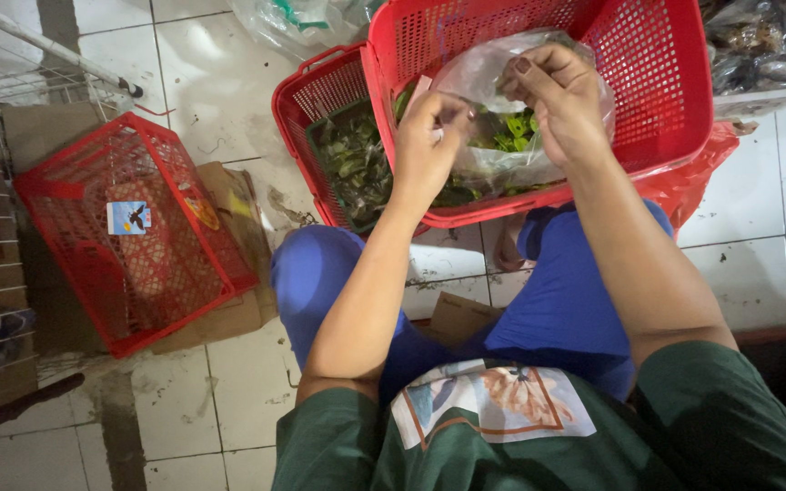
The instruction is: The person sorts leaves into a plastic bag, picking them out of one red basket and placing them into a plastic bag inside another red basket by hand.
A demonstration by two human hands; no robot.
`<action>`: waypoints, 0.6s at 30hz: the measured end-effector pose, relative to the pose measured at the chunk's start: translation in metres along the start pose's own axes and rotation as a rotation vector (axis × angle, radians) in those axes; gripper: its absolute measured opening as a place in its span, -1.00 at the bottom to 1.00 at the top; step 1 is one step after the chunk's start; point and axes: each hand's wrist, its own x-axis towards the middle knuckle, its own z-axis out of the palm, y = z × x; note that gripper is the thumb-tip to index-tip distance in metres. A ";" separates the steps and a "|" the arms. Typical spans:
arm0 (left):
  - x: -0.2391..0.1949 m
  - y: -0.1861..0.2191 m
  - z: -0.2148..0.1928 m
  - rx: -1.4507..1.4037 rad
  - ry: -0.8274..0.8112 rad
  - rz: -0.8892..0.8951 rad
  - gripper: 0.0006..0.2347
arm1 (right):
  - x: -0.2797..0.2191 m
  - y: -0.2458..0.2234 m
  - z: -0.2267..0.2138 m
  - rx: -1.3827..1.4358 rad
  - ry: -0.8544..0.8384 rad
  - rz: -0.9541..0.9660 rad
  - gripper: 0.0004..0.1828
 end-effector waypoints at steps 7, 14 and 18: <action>-0.001 -0.013 0.012 -0.387 -0.037 -0.157 -0.80 | -0.007 0.011 0.016 -0.440 0.015 -0.195 -0.91; -0.002 -0.026 0.013 -0.519 0.064 -0.211 -0.83 | -0.019 0.010 0.042 -0.664 -0.029 -0.381 -0.90; -0.002 -0.034 0.018 -0.530 0.060 -0.237 -0.79 | -0.022 0.001 0.051 -0.790 0.028 -0.449 -0.92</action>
